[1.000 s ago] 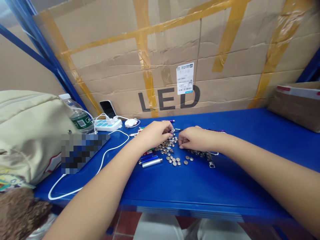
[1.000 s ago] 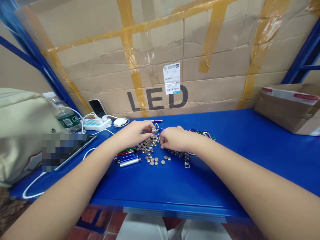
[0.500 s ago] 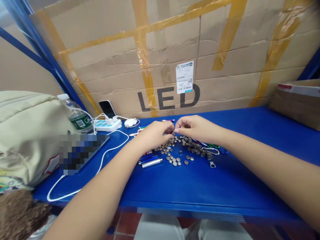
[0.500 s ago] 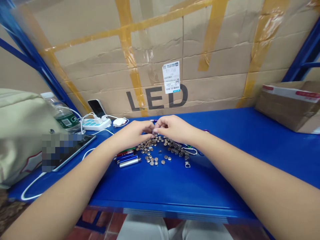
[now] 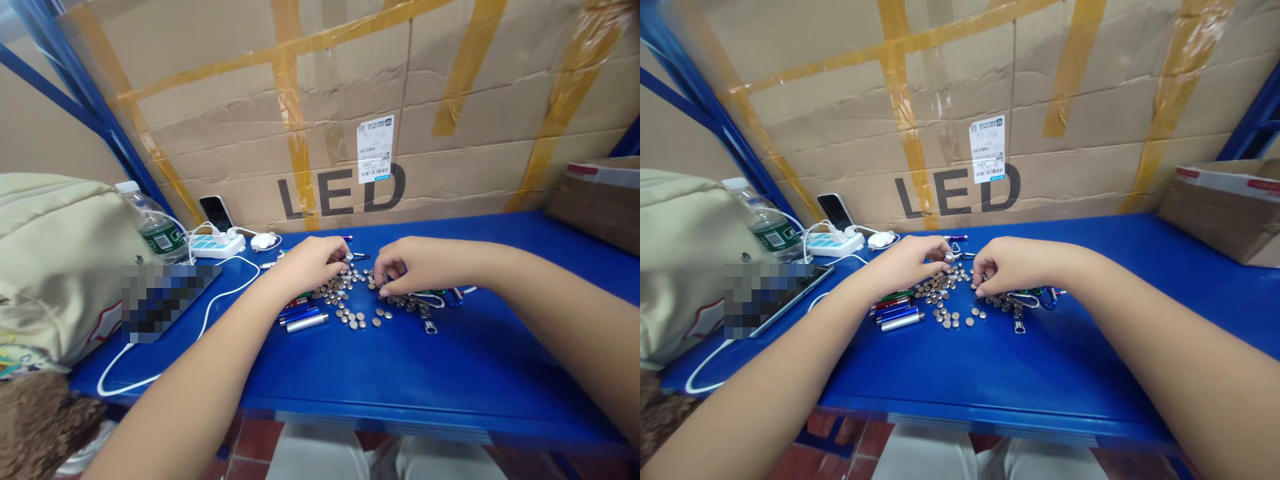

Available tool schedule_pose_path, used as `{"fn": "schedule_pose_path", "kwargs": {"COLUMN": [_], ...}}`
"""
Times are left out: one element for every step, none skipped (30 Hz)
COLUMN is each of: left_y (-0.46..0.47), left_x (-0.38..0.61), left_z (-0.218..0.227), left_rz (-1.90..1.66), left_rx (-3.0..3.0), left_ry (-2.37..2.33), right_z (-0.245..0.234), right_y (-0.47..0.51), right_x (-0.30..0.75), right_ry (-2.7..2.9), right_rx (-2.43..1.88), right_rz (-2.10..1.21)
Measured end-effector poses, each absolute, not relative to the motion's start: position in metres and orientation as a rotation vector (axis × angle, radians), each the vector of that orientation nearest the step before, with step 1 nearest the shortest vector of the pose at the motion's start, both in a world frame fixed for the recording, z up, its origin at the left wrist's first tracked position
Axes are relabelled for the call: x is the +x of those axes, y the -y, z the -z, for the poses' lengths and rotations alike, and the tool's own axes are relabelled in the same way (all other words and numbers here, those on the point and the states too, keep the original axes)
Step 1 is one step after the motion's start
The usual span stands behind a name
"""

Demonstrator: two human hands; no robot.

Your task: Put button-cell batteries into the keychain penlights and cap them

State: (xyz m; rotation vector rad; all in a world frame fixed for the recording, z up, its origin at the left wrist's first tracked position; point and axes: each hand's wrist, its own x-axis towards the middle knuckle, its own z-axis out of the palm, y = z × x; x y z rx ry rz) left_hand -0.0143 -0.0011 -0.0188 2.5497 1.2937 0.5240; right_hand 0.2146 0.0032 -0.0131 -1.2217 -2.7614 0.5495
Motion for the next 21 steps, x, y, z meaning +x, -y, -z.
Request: {"fn": "schedule_pose_path", "kwargs": {"left_y": [0.001,0.002,0.002,0.003,0.003,0.003,0.003,0.003,0.002,0.002,0.002,0.002,0.002,0.003,0.004,0.005,0.006,0.007,0.009,0.009,0.01], "left_x": [-0.014,-0.014,-0.013,-0.013,-0.013,-0.013,-0.014,-0.014,-0.015,-0.015,-0.016,-0.016,-0.016,-0.015,-0.014,-0.013,-0.011,-0.01,-0.009,-0.008,-0.008], "left_z": [0.019,0.018,0.018,0.017,0.017,0.016,0.016,0.015,0.015,0.015,0.015,0.015,0.015,0.014,0.014,0.013,0.013,0.012,0.012,0.011,0.011], "left_rz": [-0.521,-0.515,-0.507,-0.494,-0.481,-0.467,-0.455,-0.447,-0.441,-0.434,-0.426,-0.417,-0.411,-0.408,-0.412,-0.422,-0.437,-0.451,-0.461,-0.467,-0.472], "left_rx": [2.556,2.571,2.588,2.604,2.62,2.631,2.639,2.645,2.652,2.662,2.672,2.683,2.693,2.707,2.723,2.735,2.746,2.755,2.76,2.759,2.753], "left_ry": [-1.291,-1.291,-1.29,-1.29,-1.294,-1.298,-1.302,-1.305,-1.308,-1.305,-1.294,-1.276,-1.255,-1.23,-1.205,-1.18,-1.159,-1.142,-1.132,-1.127,-1.127], "right_z": [0.016,0.018,0.021,0.023,0.024,0.024,0.023,0.022,0.019,0.017,0.015,0.013,0.011,0.011,0.01,0.011,0.011,0.012,0.013,0.014,0.014], "right_y": [-0.005,-0.006,-0.007,-0.007,-0.006,-0.005,-0.004,-0.003,-0.001,0.0,0.001,0.002,0.002,0.002,0.002,0.001,0.001,0.0,0.0,0.0,-0.001], "right_x": [0.216,0.216,0.215,0.214,0.212,0.21,0.208,0.206,0.205,0.204,0.203,0.203,0.202,0.202,0.202,0.201,0.2,0.2,0.199,0.199,0.198], "right_ry": [2.791,2.811,2.826,2.838,2.846,2.848,2.843,2.825,2.793,2.75,2.697,2.636,2.568,2.496,2.428,2.369,2.328,2.304,2.297,2.303,2.309], "right_rx": [-1.213,-1.21,-1.209,-1.207,-1.203,-1.2,-1.195,-1.188,-1.178,-1.166,-1.155,-1.141,-1.128,-1.118,-1.112,-1.107,-1.107,-1.115,-1.127,-1.138,-1.146], "right_rz": [-0.543,-0.541,-0.542,-0.546,-0.55,-0.555,-0.56,-0.561,-0.56,-0.558,-0.562,-0.578,-0.602,-0.632,-0.662,-0.683,-0.695,-0.697,-0.696,-0.695,-0.695]}}
